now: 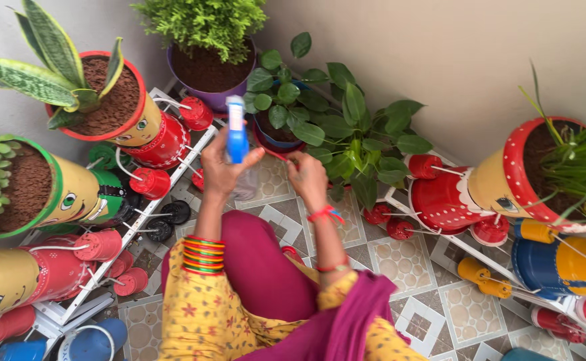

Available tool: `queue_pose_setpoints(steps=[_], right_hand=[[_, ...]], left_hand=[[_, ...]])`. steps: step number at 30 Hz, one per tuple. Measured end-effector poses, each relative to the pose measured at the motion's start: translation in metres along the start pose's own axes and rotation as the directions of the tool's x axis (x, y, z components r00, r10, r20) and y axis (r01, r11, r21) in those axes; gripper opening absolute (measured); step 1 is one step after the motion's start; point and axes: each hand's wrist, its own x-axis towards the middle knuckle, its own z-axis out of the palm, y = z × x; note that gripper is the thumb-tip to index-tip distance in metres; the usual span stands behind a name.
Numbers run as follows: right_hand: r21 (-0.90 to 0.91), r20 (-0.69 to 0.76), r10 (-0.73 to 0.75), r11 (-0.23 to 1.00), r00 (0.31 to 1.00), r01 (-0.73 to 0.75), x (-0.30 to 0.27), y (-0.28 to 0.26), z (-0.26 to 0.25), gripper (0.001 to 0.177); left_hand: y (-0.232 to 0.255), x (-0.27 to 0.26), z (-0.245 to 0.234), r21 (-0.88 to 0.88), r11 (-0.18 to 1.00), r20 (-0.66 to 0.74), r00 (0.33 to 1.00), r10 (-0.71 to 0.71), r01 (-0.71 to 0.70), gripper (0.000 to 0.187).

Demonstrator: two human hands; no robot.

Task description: The person sits on a tiled floor and waters several potted plants using a spray bottle and a small red watering can. They alternate between spraying the leaves and soil of different plants, including a snake plant and a jade plant, arranged on a white metal rack.

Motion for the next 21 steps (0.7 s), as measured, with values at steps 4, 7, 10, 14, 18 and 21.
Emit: queue_pose_setpoints(steps=[4,7,10,14,18,21], right_hand=[[0.044,-0.137,0.19,0.982,0.972,-0.186,0.041,0.012,0.073,0.021],[0.042,-0.183,0.275,0.961,0.944,-0.272,0.072,0.026,0.109,0.022],[-0.028,-0.228,0.299,0.949,0.927,-0.314,0.1,0.049,0.13,0.022],[-0.094,-0.196,0.214,0.967,0.957,-0.236,0.119,0.087,0.136,0.022],[-0.063,-0.257,0.183,0.977,0.949,-0.205,0.12,0.115,0.118,0.021],[-0.115,-0.284,0.231,0.955,0.931,-0.272,0.116,0.124,0.106,0.02]], left_hand=[[-0.032,0.008,-0.02,0.312,0.942,0.173,0.982,0.074,-0.126,0.076],[-0.046,0.016,-0.029,0.476,0.874,0.221,0.95,-0.221,0.093,0.076],[-0.051,0.019,-0.033,0.655,0.709,0.209,0.84,-0.501,0.26,0.074],[-0.047,0.026,-0.035,0.676,0.708,0.279,0.819,-0.501,0.203,0.068],[-0.04,0.036,-0.032,0.686,0.724,0.322,0.861,-0.393,0.074,0.07],[-0.036,0.04,-0.031,0.713,0.677,0.309,0.785,-0.537,0.183,0.069]])
